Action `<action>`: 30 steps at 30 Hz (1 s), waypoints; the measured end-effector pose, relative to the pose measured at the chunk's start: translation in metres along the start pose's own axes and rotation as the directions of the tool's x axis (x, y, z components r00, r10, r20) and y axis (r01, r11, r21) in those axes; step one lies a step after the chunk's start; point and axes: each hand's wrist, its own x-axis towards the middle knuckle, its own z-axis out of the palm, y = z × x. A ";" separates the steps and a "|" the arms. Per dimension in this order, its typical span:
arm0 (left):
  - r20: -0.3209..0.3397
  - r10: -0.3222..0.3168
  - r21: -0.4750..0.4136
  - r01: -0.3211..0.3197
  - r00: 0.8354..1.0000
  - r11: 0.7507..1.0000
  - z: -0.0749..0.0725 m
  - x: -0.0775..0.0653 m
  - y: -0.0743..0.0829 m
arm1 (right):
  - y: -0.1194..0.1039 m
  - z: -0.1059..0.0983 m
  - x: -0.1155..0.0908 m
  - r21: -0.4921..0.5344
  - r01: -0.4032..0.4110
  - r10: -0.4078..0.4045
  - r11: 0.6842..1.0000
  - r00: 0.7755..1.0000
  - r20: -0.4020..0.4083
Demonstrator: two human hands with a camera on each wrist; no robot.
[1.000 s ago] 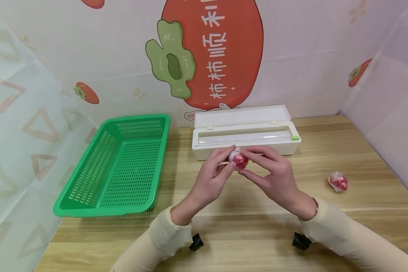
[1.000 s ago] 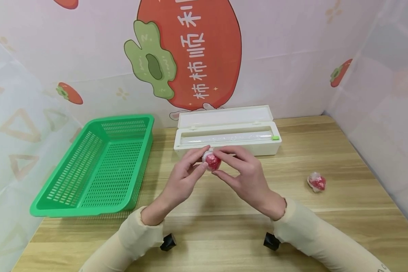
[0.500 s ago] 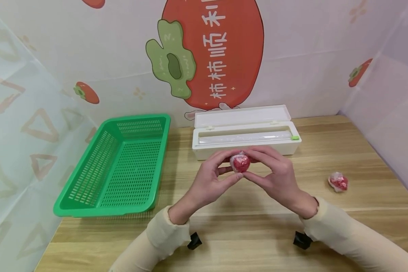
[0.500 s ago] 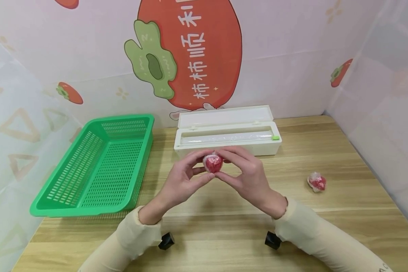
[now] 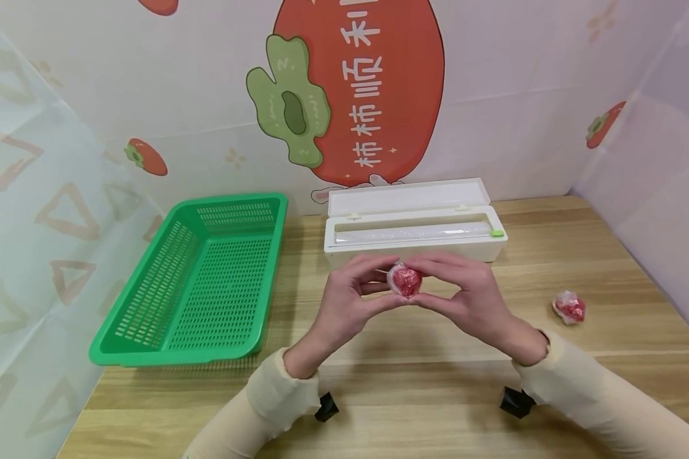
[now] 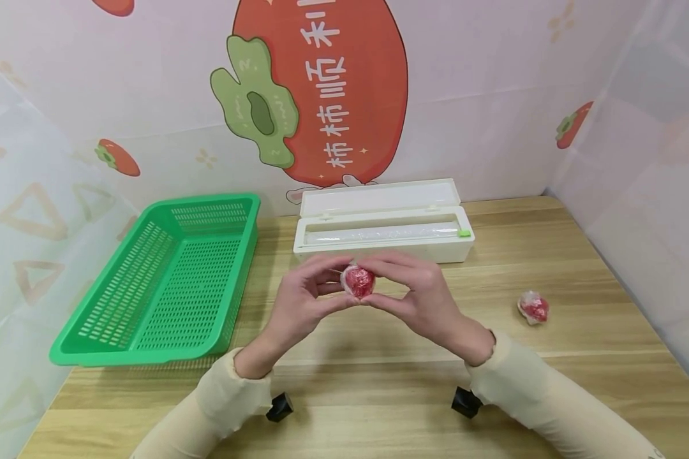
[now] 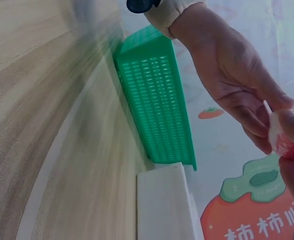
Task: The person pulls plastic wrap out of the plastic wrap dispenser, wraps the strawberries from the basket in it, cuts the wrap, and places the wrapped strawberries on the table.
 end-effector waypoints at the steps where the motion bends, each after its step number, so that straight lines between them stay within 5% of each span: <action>1: 0.004 0.001 -0.004 -0.001 1.000 1.000 -0.001 0.000 0.000 | 0.000 0.000 0.000 -0.007 0.012 -0.012 1.000 1.000 0.002; 14: 0.012 -0.069 -0.070 0.070 0.998 0.995 -0.001 -0.004 -0.004 | -0.001 -0.003 -0.003 -0.027 0.104 -0.102 0.994 0.992 0.077; 22: 0.062 -0.078 -0.139 0.086 0.995 0.987 0.003 -0.002 -0.006 | -0.002 -0.012 -0.006 -0.059 0.055 -0.049 0.997 0.993 0.106; 30: 0.095 -0.062 -0.109 0.072 0.994 0.991 0.005 -0.001 -0.004 | -0.006 -0.021 -0.010 -0.029 -0.035 0.040 0.999 0.984 0.173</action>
